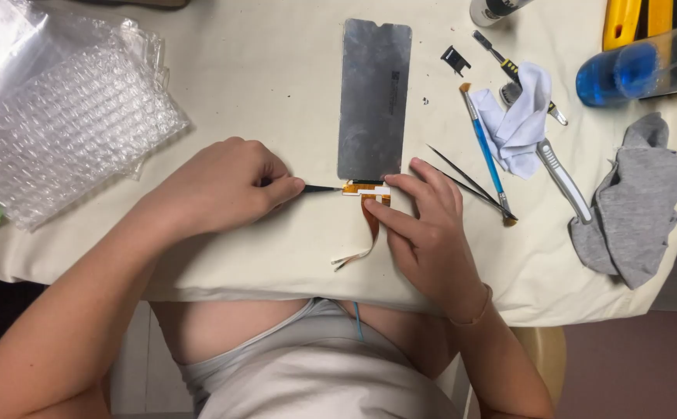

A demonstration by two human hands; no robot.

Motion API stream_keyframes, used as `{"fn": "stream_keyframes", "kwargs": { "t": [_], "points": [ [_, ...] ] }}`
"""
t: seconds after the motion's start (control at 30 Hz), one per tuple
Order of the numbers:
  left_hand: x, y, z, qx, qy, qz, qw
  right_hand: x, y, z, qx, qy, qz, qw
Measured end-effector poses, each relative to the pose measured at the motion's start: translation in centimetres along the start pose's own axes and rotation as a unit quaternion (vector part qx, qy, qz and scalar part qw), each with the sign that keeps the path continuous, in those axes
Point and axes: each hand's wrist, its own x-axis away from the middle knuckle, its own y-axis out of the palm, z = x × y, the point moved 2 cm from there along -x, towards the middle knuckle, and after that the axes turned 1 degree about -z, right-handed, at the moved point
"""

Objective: The person cleans a smartphone screen and internal components. They wipe the screen with a cloth and spray, then use a brush to clean the inside of the phone's chassis.

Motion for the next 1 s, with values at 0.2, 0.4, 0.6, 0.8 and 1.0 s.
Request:
{"fn": "stream_keyframes", "kwargs": {
  "t": [0.2,0.4,0.6,0.8,1.0],
  "points": [
    [-0.4,0.0,0.9,-0.015,0.008,0.022,1.000,-0.1,-0.1,0.0,-0.008,0.001,-0.004,1.000],
    [-1.3,-0.4,0.8,-0.058,-0.004,0.023,0.998,-0.4,-0.4,-0.3,-0.016,-0.001,0.025,1.000],
    [-1.3,-0.5,1.0,-0.080,-0.023,0.022,0.996,-6.2,-4.7,5.2,-0.105,0.061,0.259,0.958],
    [-1.3,0.3,0.2,-0.140,-0.082,-0.017,0.987,-16.1,-5.1,12.9,-0.182,0.111,0.238,0.948],
    [-1.5,-0.2,0.2,-0.116,-0.087,-0.038,0.989,-14.4,-6.1,8.2,0.076,-0.117,0.161,0.977]
  ]
}}
